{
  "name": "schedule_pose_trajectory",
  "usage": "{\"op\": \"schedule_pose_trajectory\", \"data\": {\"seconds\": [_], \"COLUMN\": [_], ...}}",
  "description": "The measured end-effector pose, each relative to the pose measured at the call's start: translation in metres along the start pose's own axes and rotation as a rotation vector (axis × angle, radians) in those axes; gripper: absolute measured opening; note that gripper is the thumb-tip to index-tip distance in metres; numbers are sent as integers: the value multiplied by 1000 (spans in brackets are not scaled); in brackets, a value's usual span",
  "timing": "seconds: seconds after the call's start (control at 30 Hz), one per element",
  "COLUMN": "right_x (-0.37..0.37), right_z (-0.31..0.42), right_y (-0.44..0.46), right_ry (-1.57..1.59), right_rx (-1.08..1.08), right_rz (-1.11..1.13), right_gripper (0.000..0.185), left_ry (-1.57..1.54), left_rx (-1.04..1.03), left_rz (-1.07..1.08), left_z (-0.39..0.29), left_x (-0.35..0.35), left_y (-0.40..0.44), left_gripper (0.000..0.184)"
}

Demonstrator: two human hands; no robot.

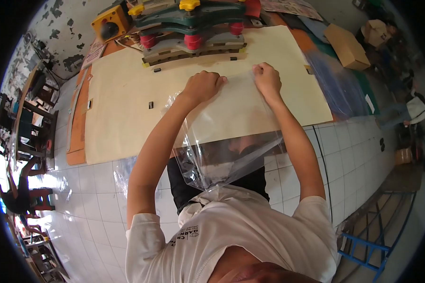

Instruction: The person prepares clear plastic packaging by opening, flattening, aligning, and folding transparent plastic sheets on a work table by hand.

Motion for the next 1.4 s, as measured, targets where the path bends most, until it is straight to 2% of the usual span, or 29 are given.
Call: {"op": "schedule_pose_trajectory", "data": {"seconds": [0.13,0.2,0.33,0.4,0.43,0.5,0.6,0.83,0.93,1.0,1.03,1.1,1.23,1.3,1.4], "right_x": [-6,-7,-7,-5,-5,-5,-4,-7,-1,-1,-3,-9,-20,-26,-28], "right_z": [-4,-2,-1,-1,-1,-1,-3,-7,-1,4,0,4,3,-6,-8], "right_y": [10,11,13,16,17,20,22,26,20,14,12,-1,-26,-26,-25], "right_ry": [-84,-138,-148,-190,-188,-206,-219,-214,-292,-522,-523,-540,-567,-552,-562], "right_rx": [-9,50,95,96,92,94,74,155,153,131,134,481,576,511,503], "right_rz": [13,-27,-41,-60,-57,-57,-39,-92,-69,-19,-21,-14,167,269,265], "right_gripper": [27,26,25,24,24,23,23,26,27,30,30,41,52,55,55], "left_ry": [32,77,139,298,297,294,279,280,286,280,280,283,279,243,226], "left_rx": [34,-22,34,-202,-202,-389,-314,-326,-323,-320,-320,-326,-338,-350,-306], "left_rz": [-10,-88,5,-51,-46,44,153,117,109,105,101,75,54,27,38], "left_z": [4,4,0,-15,-18,-27,-17,-7,-7,-7,-6,-7,-5,-6,-6], "left_x": [-9,-9,-9,-9,-11,-19,-33,-42,-44,-44,-44,-44,-45,-42,-37], "left_y": [18,20,19,11,9,2,2,3,3,3,3,3,2,1,-5], "left_gripper": [49,45,39,43,43,57,63,64,64,64,64,62,62,63,63]}}
Point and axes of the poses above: each hand's wrist, its own y-axis towards the middle knuckle, its own x-axis out of the back of the hand, z = x × y, the point moved 4 cm from there along y, towards the middle knuckle, and after that the axes turned 7 degrees about z, right-handed, at the moved point
